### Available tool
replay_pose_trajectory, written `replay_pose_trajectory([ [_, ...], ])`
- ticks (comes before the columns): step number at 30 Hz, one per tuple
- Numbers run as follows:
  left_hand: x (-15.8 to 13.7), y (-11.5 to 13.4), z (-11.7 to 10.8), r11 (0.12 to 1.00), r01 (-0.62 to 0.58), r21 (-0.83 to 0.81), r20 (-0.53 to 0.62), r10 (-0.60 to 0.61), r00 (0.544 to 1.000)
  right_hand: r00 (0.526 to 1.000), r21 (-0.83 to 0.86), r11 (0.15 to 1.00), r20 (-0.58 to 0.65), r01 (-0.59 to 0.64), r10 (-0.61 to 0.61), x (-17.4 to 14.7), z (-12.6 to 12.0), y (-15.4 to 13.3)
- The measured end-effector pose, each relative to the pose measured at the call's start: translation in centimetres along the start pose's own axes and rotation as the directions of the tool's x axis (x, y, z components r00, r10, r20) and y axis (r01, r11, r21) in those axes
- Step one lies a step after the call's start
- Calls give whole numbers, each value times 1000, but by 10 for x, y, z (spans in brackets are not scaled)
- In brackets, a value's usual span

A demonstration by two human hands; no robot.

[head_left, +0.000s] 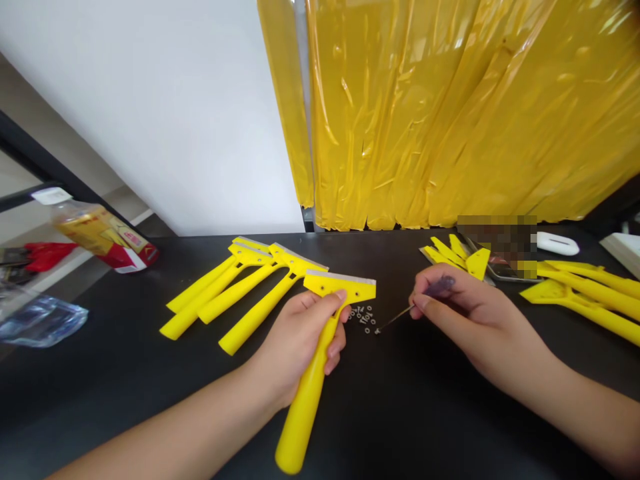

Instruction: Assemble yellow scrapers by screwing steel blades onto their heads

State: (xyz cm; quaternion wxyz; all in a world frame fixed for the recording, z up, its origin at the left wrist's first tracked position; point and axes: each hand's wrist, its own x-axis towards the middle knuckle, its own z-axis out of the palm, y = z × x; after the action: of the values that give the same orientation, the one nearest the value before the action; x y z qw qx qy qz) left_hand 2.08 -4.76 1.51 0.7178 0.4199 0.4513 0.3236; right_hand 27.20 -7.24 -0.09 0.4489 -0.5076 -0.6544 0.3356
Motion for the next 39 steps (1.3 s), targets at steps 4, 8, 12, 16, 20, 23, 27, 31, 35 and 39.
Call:
replay_pose_trajectory([
  [4,-1,1,0,1000,-3,-6,-9,3,1000,995,-102,990,13,101,-100,-6,-1,-11],
  [8,-1,0,0,1000,-8,-6,2,9,1000,984,-211,961,44,178,-173,-12,-4,-21],
  [12,-1,0,1,1000,4,-10,6,-4,1000,971,-270,932,76,240,-228,-16,-7,-29],
  [16,-2,-1,3,999,36,-13,33,-36,999,958,-303,909,117,286,-262,-16,-7,-31],
  [20,-3,-2,4,999,46,-15,37,-45,998,955,-316,903,155,292,-255,-15,-6,-28],
  [23,-3,-2,5,999,48,-11,41,-47,998,955,-319,903,159,289,-250,-15,-6,-26],
  [27,-2,-2,5,998,58,-14,44,-58,997,956,-328,899,150,290,-253,-14,-5,-27],
  [31,-3,-2,5,999,44,-20,39,-43,998,957,-327,899,128,290,-262,-15,-7,-29],
  [35,-3,-4,4,998,60,2,46,-60,997,959,-295,919,-34,261,-283,-22,-9,-30],
  [39,-5,-6,4,996,87,35,72,-90,993,923,-215,948,-259,233,-286,-32,-5,-33],
])
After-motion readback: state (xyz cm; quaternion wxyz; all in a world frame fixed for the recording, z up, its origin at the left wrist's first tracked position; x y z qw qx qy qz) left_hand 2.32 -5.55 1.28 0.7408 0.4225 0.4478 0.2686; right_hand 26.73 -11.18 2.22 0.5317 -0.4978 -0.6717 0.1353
